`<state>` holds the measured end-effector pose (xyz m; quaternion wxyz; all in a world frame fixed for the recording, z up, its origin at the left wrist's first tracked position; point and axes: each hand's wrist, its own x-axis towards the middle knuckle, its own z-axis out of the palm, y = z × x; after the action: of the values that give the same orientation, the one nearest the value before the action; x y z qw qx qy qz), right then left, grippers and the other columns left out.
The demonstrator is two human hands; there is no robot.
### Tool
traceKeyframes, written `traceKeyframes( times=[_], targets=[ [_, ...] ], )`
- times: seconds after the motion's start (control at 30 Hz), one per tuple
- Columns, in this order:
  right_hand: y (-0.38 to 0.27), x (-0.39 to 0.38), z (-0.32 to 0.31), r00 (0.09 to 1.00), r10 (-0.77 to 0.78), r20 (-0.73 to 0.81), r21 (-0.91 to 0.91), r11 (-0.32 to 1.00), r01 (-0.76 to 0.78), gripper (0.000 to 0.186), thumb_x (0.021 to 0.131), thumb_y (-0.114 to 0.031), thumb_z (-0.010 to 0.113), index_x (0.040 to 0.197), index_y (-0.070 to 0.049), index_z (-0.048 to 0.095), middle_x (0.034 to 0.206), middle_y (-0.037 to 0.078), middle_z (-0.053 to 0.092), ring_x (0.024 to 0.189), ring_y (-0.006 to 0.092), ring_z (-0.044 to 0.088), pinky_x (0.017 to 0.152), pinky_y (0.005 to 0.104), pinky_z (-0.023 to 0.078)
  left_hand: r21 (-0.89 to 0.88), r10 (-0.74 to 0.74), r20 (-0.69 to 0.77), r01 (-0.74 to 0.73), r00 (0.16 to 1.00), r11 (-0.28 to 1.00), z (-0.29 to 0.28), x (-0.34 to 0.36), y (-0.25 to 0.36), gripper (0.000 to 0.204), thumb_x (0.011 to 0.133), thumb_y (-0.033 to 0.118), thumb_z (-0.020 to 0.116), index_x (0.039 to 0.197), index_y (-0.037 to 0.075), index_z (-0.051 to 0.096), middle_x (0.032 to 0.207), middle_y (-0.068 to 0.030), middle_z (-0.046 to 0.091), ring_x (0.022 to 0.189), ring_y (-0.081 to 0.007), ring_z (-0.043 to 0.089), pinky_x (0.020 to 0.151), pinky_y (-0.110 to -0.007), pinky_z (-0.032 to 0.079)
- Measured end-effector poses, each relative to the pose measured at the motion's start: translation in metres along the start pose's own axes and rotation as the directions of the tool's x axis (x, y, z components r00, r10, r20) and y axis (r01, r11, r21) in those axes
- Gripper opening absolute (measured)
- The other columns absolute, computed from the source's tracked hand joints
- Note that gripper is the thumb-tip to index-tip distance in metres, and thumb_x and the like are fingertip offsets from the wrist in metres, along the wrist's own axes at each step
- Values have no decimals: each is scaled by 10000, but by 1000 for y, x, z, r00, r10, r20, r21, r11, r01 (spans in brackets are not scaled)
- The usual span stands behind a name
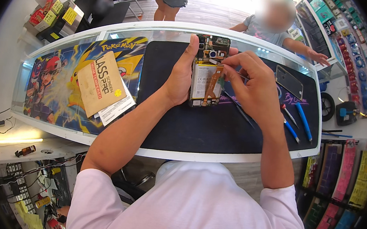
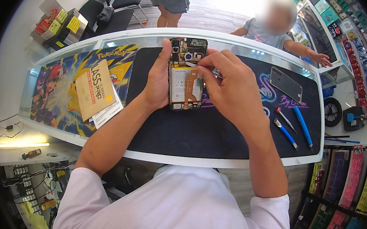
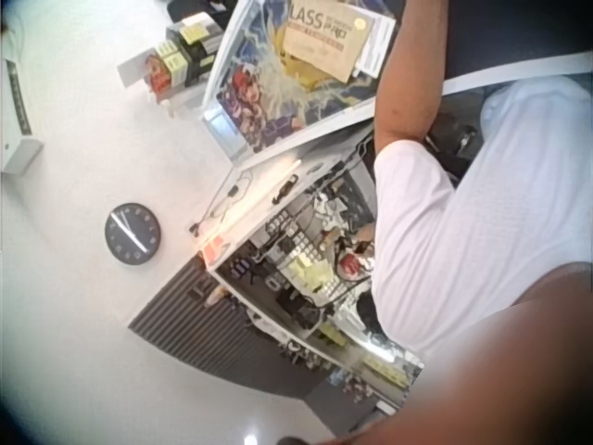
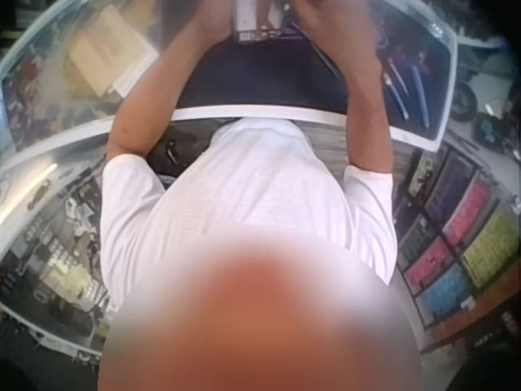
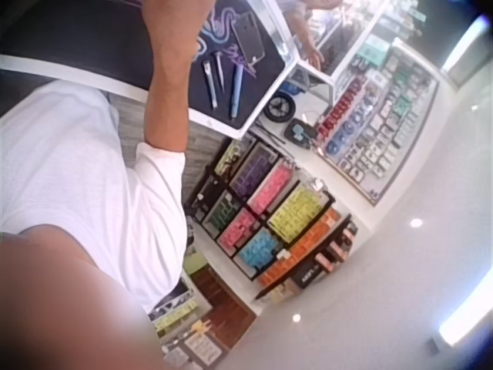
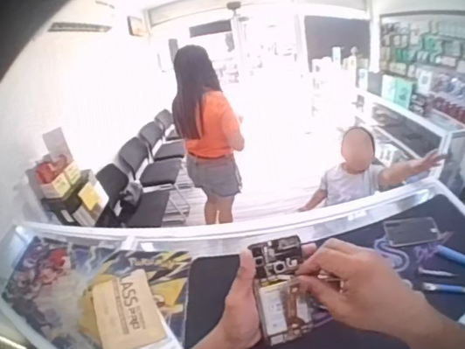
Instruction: The person disassembles a smartphone by prying open the back cover and detaching internal components. They use a plastic pry tool to separate the battery and disconnect ribbon cables from the motherboard. The phone remains open with internal parts exposed by the end of the clip.
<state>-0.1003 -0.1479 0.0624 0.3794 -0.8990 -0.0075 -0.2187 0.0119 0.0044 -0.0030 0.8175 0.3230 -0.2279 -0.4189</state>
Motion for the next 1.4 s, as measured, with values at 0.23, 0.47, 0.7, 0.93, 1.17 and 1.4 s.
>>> traceKeyframes(
  times=[0.23, 0.47, 0.7, 0.93, 1.17, 1.4],
  targets=[
    [13, -3, 1, 993, -112, -44, -45, 993, 110, 137, 981, -63, 792, 1102, -13, 754, 1152, 161, 753, 833, 251, 754, 664, 327, 584, 18, 3, 22, -4, 1000, 1000, -1, -2, 1, 910, 1124, 768, 310, 1524, 5, 605, 1423, -166, 712, 1296, -289, 712, 1132, -433, 566],
    [22, -5, 6, 985, -157, -77, -21, 988, 155, 132, 1000, -152, 751, 1051, -53, 680, 1076, 130, 679, 839, 379, 746, 732, 460, 603, 15, 41, 6, -41, 999, 999, 0, -1, -2, 794, 1150, 713, 310, 1490, 71, 630, 1371, -123, 743, 1229, -258, 751, 1051, -425, 632],
    [32, -11, 3, 989, -147, -31, -65, 987, 145, 128, 997, -146, 785, 1057, -60, 712, 1154, 139, 712, 929, 327, 780, 730, 401, 623, 38, 8, -56, -6, 998, 999, 1, -2, -4, 826, 1156, 710, 273, 1519, 47, 605, 1372, -126, 738, 1222, -253, 751, 1036, -423, 643],
    [37, -10, 4, 978, -194, -72, -4, 981, 194, 137, 1011, -172, 751, 1043, -62, 675, 1036, 119, 654, 815, 365, 742, 700, 452, 594, 45, -16, -62, 19, 998, 999, 1, -2, -4, 829, 1142, 736, 289, 1498, 62, 615, 1338, -116, 747, 1190, -248, 766, 1002, -426, 660],
    [43, -11, 6, 975, -199, -98, 2, 980, 201, 131, 1002, -150, 772, 1058, -56, 699, 1115, 131, 693, 852, 332, 759, 698, 406, 607, -9, -17, -48, 17, 999, 1000, 1, -1, -7, 793, 1155, 709, 297, 1495, 72, 623, 1376, -119, 740, 1226, -252, 749, 1050, -429, 628],
    [37, -11, 5, 983, -159, -90, -41, 987, 156, 120, 984, -135, 803, 1051, -80, 721, 1169, 130, 733, 753, 252, 764, 621, 328, 596, 11, -38, -35, 38, 999, 999, -6, -1, -7, 842, 1137, 743, 282, 1530, 59, 577, 1402, -153, 720, 1234, -290, 753, 1025, -469, 653]
  ],
)
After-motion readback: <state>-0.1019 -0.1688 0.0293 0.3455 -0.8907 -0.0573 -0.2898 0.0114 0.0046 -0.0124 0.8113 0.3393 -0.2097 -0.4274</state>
